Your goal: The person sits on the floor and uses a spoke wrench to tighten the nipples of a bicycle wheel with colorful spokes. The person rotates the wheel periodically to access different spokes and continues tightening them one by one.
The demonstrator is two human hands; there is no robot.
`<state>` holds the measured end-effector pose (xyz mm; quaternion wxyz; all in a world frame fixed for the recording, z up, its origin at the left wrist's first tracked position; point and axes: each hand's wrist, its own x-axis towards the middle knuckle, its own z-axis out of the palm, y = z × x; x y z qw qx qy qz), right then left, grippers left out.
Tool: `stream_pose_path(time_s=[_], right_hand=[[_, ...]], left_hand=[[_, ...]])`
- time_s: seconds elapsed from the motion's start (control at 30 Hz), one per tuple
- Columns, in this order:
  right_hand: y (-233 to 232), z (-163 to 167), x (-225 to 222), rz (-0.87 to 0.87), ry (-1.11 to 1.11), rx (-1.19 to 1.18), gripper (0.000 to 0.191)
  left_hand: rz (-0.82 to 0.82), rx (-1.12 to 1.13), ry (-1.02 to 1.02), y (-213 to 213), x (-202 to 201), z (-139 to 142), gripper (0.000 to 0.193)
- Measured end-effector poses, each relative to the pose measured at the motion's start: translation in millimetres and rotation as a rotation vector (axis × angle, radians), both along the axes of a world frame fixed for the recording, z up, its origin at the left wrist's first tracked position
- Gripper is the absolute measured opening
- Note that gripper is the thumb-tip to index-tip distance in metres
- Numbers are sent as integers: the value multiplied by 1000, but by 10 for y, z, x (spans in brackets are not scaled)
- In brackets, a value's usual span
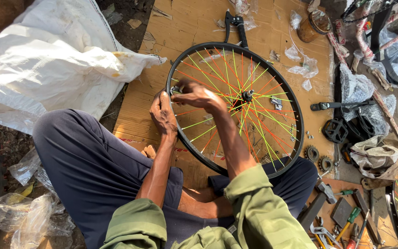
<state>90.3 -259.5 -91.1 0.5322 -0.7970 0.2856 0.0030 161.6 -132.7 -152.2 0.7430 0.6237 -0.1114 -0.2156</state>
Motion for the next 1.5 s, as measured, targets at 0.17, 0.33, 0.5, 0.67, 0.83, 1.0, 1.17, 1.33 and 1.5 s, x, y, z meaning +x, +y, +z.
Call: stream_pose_path(time_s=[0.17,0.33,0.5,0.67,0.83,1.0,1.17,1.33,1.5], right_hand=[[58,-23,-53,-209,-193,3,46],[169,24,193,-114,382,-350,41],[115,55,-38,-66,32,-59,50],[77,-41,-31,-171,-179,-78,51],[136,-16,213,-111,386,-275,35],[93,76,47,-42,-19,-3,40],[188,115,-4,-150,-86,-230,40],[382,216,6,-256,31,-366,33],[489,333,-409,-111,-354,-471,37]], left_hand=[[7,14,-34,14,-19,-18,40],[34,0,-54,20,-22,-16,39],[-4,-5,-20,25,-13,-16,39],[6,14,-4,11,-10,-40,40],[20,-11,-60,-3,-12,-38,40],[-3,-6,36,-13,5,9,39],[-5,41,51,18,-14,51,40],[1,-7,24,72,-47,106,40],[1,29,69,88,-78,153,40]])
